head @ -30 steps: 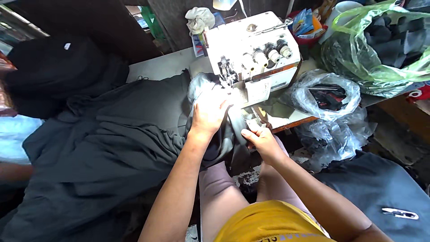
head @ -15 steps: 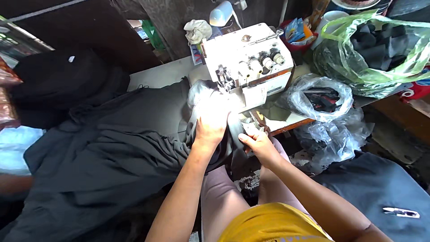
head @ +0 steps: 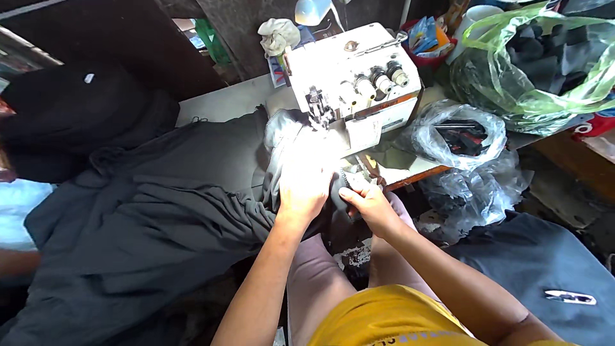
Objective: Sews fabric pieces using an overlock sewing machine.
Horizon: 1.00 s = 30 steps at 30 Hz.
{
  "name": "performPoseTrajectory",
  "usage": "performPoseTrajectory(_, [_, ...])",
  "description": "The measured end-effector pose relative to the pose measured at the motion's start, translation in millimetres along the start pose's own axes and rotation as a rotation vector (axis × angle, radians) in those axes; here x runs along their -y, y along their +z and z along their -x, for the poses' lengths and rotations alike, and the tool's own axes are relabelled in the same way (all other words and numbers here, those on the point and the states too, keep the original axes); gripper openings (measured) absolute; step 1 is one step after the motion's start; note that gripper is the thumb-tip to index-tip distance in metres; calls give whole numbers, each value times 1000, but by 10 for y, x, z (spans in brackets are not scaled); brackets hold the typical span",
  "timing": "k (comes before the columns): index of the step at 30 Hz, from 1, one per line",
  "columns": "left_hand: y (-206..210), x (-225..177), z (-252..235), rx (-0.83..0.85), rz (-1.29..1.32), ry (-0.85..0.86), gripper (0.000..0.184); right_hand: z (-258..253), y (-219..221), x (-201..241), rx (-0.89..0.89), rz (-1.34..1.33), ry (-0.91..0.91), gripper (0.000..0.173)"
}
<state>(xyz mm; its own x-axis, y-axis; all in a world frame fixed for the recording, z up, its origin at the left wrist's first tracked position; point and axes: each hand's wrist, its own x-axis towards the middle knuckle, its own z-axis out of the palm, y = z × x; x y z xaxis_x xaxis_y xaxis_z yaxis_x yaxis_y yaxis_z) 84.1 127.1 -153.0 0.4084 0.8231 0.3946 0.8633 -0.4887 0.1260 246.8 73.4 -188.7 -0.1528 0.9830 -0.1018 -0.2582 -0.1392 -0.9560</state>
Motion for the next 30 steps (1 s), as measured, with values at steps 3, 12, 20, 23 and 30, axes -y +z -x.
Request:
performPoseTrajectory(3, [-17, -6, -14, 25, 3, -21, 49, -7, 19, 5, -6, -23, 7, 22])
performPoseTrajectory(12, [23, 103, -123, 1, -22, 65, 46, -66, 52, 50, -16, 11, 12, 23])
performPoseTrajectory(20, [12, 215, -184, -37, -52, 143, 39, -131, 107, 161, -18, 48, 43, 24])
performPoseTrajectory(23, [-8, 245, -192, -43, -59, 184, 38, -120, 134, 211, -18, 46, 42, 26])
performPoseTrajectory(30, [-142, 494, -491, 284, -49, -59, 53, -279, 436, 626, 80, 36, 131, 15])
